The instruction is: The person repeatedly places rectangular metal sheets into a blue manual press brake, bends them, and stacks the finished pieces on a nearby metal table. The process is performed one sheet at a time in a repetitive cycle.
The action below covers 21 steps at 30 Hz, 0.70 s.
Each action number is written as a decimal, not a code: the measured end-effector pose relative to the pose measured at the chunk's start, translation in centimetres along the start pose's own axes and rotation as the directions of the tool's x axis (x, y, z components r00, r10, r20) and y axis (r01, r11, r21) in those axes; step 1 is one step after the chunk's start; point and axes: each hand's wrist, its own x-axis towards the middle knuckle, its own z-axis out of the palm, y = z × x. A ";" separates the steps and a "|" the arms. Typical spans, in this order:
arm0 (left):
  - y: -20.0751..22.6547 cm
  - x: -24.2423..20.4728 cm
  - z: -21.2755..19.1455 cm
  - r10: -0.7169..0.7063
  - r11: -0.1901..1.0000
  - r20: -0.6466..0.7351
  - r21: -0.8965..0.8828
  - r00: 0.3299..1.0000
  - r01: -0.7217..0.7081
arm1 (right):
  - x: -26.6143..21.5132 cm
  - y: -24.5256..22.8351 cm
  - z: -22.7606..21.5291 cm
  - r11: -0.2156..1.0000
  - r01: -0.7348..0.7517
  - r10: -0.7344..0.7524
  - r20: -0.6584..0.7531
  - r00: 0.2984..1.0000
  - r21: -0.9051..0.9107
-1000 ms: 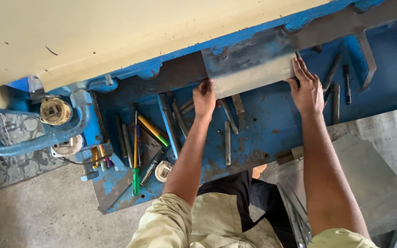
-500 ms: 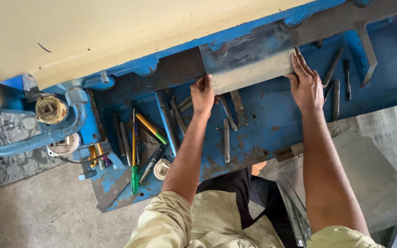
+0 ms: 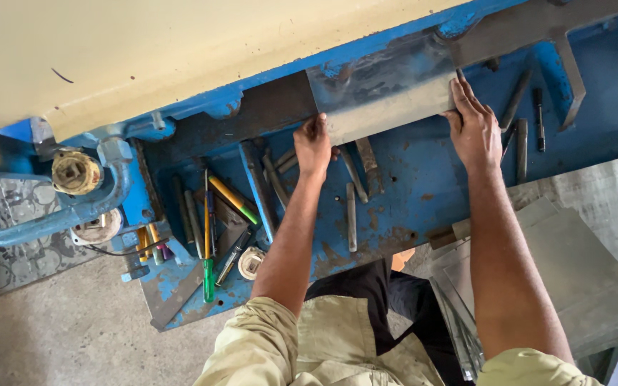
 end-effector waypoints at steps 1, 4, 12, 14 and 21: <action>-0.1 0.1 0.0 0.017 1.000 0.002 -0.008 1.000 -0.017 | 0.0 0.0 -0.1 1.000 0.006 -0.006 0.000 1.000 0.006; -0.7 0.1 -0.1 0.074 0.997 0.008 -0.026 0.997 -0.074 | 0.2 -0.1 -0.1 0.999 0.041 -0.041 -0.006 0.999 -0.001; -0.9 0.5 -0.1 0.072 0.997 0.015 0.035 0.997 -0.072 | 0.1 -0.4 -1.0 0.995 0.011 -0.005 -0.058 0.998 0.103; -0.6 0.4 0.0 0.057 0.998 0.012 0.013 0.998 -0.057 | 0.3 -0.6 -1.0 0.998 -0.012 0.015 -0.041 0.999 0.066; -0.1 0.1 0.0 0.054 0.998 0.004 0.016 0.999 -0.054 | 0.5 -1.4 -1.3 0.995 -0.096 0.096 -0.002 0.995 0.040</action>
